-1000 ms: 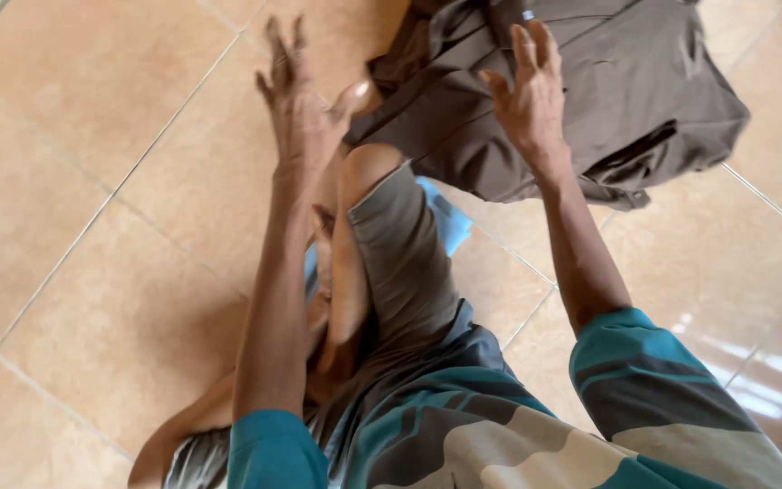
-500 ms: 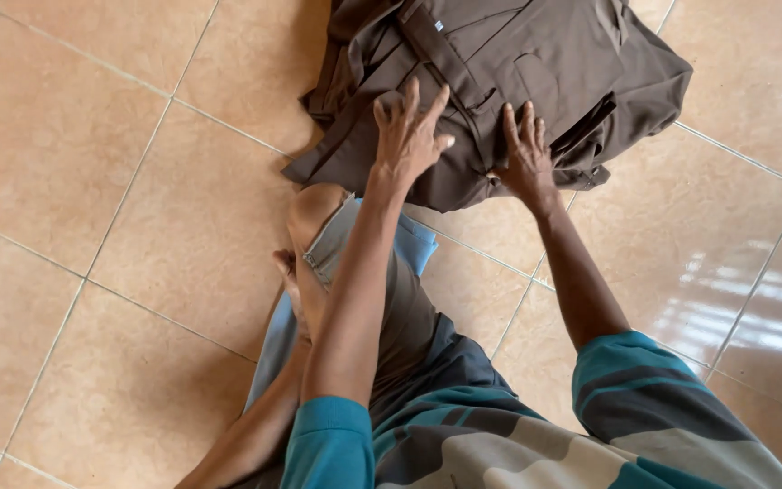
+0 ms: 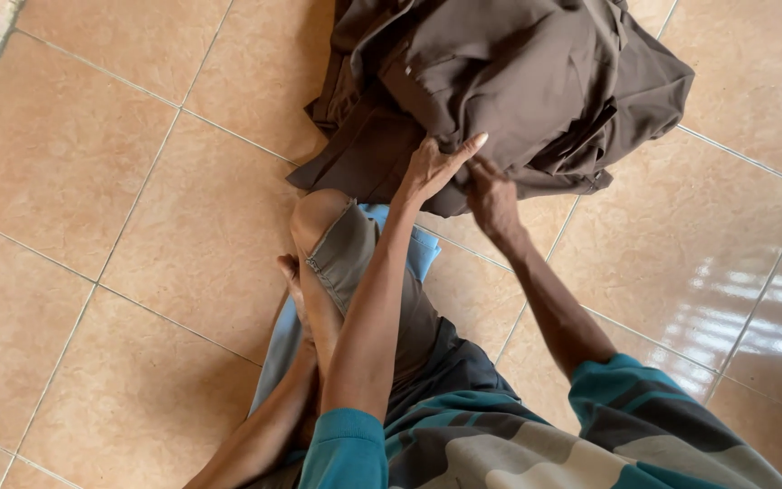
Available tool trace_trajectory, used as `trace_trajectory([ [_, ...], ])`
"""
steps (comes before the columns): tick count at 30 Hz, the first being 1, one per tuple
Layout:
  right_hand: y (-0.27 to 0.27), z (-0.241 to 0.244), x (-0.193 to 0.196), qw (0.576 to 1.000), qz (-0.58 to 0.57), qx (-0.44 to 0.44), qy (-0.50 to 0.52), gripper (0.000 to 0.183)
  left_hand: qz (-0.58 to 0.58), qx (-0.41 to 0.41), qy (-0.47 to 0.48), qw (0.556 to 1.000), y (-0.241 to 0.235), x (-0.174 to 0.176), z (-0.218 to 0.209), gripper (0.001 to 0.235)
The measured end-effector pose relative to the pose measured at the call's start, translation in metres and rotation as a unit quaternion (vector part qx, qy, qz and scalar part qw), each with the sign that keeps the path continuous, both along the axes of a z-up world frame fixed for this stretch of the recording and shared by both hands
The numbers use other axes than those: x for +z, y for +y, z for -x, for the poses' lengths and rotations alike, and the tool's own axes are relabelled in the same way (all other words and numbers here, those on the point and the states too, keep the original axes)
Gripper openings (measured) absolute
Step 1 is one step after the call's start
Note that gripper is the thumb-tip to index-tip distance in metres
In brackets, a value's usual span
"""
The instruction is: The person sits cross-legged on a tiled floor and folds a pair of brown trousers by hand. They smooth the fabric, fold the legs together, and then fold the garment into a compact rectangle before placing it on a stack of similar trousers.
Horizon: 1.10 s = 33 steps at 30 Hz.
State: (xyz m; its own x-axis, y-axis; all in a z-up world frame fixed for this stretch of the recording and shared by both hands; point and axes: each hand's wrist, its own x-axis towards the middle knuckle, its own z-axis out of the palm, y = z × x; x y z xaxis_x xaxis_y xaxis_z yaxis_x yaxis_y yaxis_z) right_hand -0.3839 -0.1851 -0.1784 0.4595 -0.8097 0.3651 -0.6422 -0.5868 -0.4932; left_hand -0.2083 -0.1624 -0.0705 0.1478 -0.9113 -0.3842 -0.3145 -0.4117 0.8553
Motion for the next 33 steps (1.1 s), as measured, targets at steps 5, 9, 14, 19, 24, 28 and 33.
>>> trace_trajectory([
  [5,0.038,-0.033,0.013,0.999,0.025,0.018,-0.039,0.035,-0.006,0.200,0.042,0.979,-0.010,-0.101,-0.008,0.068],
  [9,0.059,-0.056,0.070,0.996,0.018,0.043,-0.078,0.032,0.015,0.260,-0.014,0.965,0.003,-0.087,-0.025,0.067],
  [14,0.046,-0.052,0.060,0.994,-0.031,0.062,-0.082,0.047,0.106,0.334,0.048,0.935,0.018,-0.068,-0.051,0.060],
  [19,0.022,-0.043,0.069,0.997,-0.073,-0.020,-0.015,0.065,0.089,0.395,0.003,0.915,0.041,-0.051,-0.082,0.074],
  [24,-0.004,-0.054,0.097,0.979,-0.128,-0.155,0.017,0.089,0.008,0.451,-0.055,0.891,0.053,-0.084,-0.158,0.090],
  [28,-0.021,-0.082,0.113,0.970,-0.187,-0.151,0.027,0.140,0.129,0.585,0.065,0.798,0.083,-0.059,-0.197,0.076],
  [33,-0.057,-0.155,0.064,0.977,-0.149,-0.072,0.138,0.100,0.241,0.647,0.151,0.708,0.138,-0.037,-0.241,0.074],
])
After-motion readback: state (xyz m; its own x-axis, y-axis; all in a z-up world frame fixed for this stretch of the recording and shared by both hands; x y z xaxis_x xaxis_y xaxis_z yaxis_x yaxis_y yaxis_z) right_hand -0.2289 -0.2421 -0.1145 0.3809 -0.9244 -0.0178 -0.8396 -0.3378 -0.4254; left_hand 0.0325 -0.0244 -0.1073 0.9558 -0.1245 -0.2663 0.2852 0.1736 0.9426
